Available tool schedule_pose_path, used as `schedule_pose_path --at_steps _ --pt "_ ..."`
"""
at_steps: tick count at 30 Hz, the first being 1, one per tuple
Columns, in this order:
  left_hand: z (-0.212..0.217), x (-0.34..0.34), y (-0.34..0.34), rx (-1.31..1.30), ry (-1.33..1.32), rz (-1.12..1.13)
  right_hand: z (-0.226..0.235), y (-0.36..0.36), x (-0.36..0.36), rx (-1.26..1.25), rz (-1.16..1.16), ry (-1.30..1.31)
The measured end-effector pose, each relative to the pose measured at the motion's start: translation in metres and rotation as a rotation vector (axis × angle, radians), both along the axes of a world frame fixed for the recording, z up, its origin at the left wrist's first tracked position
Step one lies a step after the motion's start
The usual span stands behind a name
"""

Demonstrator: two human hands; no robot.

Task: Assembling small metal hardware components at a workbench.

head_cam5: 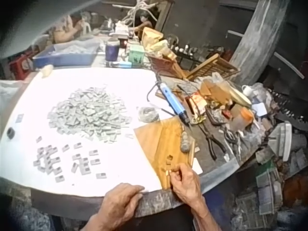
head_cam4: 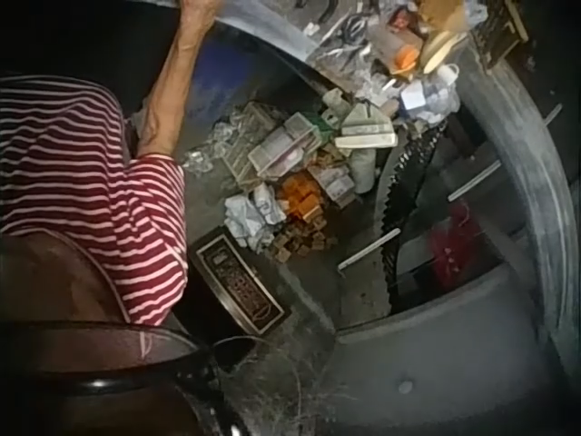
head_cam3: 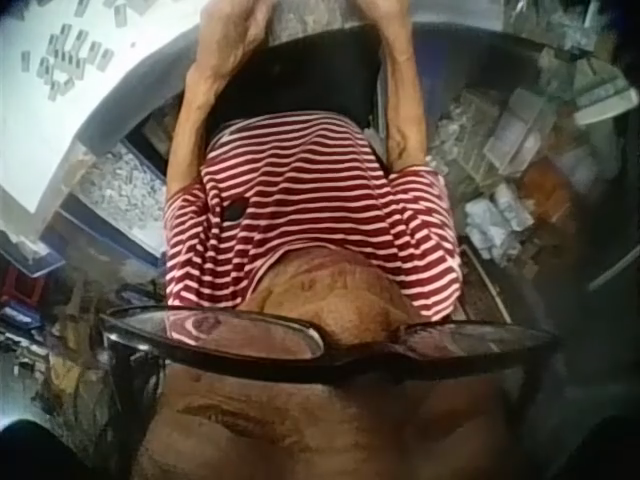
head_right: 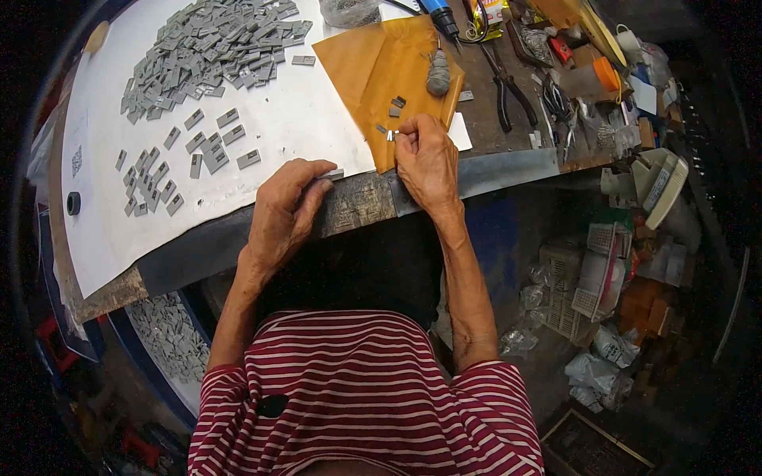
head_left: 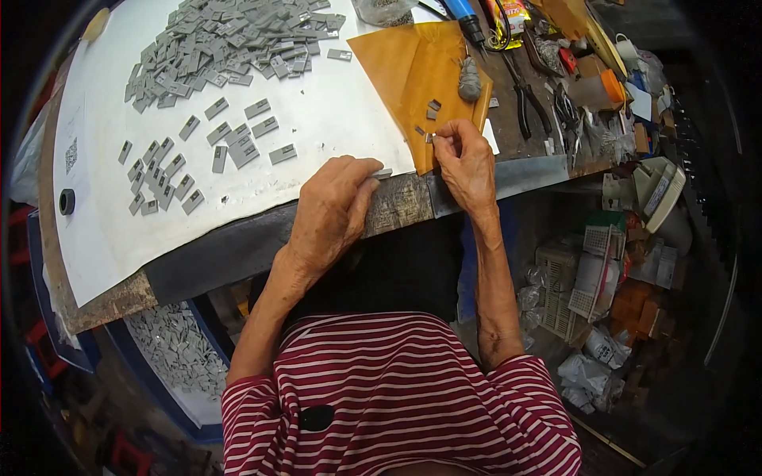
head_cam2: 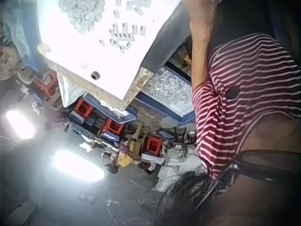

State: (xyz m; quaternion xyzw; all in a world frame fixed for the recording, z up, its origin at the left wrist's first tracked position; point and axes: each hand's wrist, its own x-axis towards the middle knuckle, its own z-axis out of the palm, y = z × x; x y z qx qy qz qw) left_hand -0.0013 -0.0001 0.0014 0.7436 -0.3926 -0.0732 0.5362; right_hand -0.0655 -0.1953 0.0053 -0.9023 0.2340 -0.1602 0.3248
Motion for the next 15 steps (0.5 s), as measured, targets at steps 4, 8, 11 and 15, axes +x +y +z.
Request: schedule_pose_path --at_steps 4,8,11,15 --pt "0.001 0.000 -0.001 -0.049 0.052 0.018 -0.002 0.002 0.000 0.012 -0.010 -0.025" --pt "-0.002 0.001 0.000 -0.087 0.106 0.028 -0.006 0.005 0.000 -0.058 -0.017 -0.059" --pt "0.002 0.003 0.003 -0.023 0.233 -0.003 -0.002 0.011 0.001 -0.144 0.021 -0.104" --pt "0.012 0.004 0.004 0.016 0.412 -0.005 -0.008 0.008 0.001 -0.201 0.033 -0.135"
